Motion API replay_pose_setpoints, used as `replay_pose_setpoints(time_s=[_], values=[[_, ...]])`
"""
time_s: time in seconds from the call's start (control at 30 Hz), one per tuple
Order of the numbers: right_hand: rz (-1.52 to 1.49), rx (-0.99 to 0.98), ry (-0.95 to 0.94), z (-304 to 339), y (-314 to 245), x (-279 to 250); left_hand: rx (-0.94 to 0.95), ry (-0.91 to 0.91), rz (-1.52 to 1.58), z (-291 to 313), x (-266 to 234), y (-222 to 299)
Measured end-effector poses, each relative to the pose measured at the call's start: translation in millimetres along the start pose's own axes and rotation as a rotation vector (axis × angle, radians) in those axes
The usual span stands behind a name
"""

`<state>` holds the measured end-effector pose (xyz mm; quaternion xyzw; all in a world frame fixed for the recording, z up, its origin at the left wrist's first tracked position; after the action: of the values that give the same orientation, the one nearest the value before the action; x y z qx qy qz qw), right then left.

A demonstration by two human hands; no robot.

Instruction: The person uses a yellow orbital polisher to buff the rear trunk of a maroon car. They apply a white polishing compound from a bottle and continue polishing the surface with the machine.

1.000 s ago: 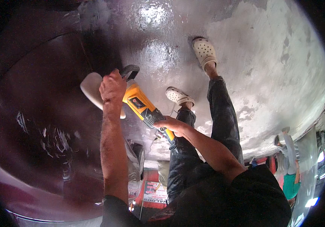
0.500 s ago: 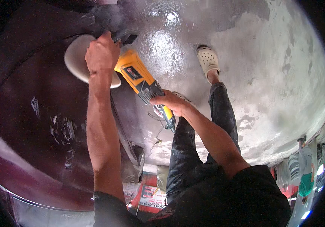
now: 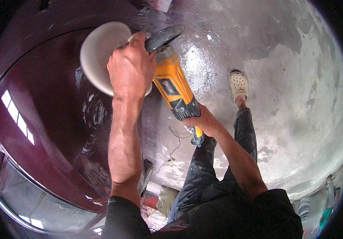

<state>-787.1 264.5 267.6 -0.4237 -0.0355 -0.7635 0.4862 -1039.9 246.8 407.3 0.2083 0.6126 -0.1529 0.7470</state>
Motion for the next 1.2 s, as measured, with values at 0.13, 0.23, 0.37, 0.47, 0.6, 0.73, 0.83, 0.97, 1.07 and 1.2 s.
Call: replay_pose_setpoints(time_s=[0.13, 0.23, 0.37, 0.47, 0.6, 0.73, 0.83, 0.97, 1.07, 1.2], values=[[0.115, -0.042, 0.095, 14.3, -24.5, 16.6, 0.033, 0.118, 0.06, 6.1, -52.7, 7.7], [0.203, -0.226, 0.109, 25.6, -45.2, 31.1, 0.033, 0.181, 0.126, 13.5, -85.8, 13.3], [0.207, -0.285, 0.089, 35.2, -58.9, 47.2, 0.01, 0.217, 0.095, 24.1, -120.7, 16.7], [0.199, -0.331, 0.069, 35.9, -66.1, 52.3, 0.035, 0.288, 0.087, 27.7, -137.9, 20.3], [0.245, -0.394, 0.032, 33.1, -69.5, 55.3, 0.086, 0.345, 0.042, 37.6, -153.8, 23.7], [0.288, -0.365, 0.026, 35.4, -58.1, 56.9, 0.049, 0.33, 0.057, 59.5, -155.3, 17.7], [0.355, -0.307, 0.022, 39.9, -43.8, 56.8, -0.005, 0.289, 0.103, 75.7, -140.6, 8.5], [0.38, -0.222, 0.034, 44.8, -24.9, 51.3, -0.094, 0.231, 0.16, 91.0, -117.9, -3.9], [0.371, -0.186, 0.046, 46.9, -16.6, 48.9, -0.135, 0.188, 0.186, 91.2, -110.8, -5.7], [0.385, -0.294, 0.096, 44.1, -26.1, 48.1, -0.065, 0.235, 0.165, 75.2, -119.0, 1.7]])
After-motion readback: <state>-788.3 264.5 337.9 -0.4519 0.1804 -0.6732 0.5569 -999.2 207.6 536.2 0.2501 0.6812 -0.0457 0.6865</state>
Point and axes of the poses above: each hand's wrist, its own z-axis away from the middle knuckle, its own x-axis out of the palm, y = z × x, the point moved 4 cm from there along -z, towards the middle knuckle, and after that the axes turned 8 degrees about z, right-handed, at the moved point
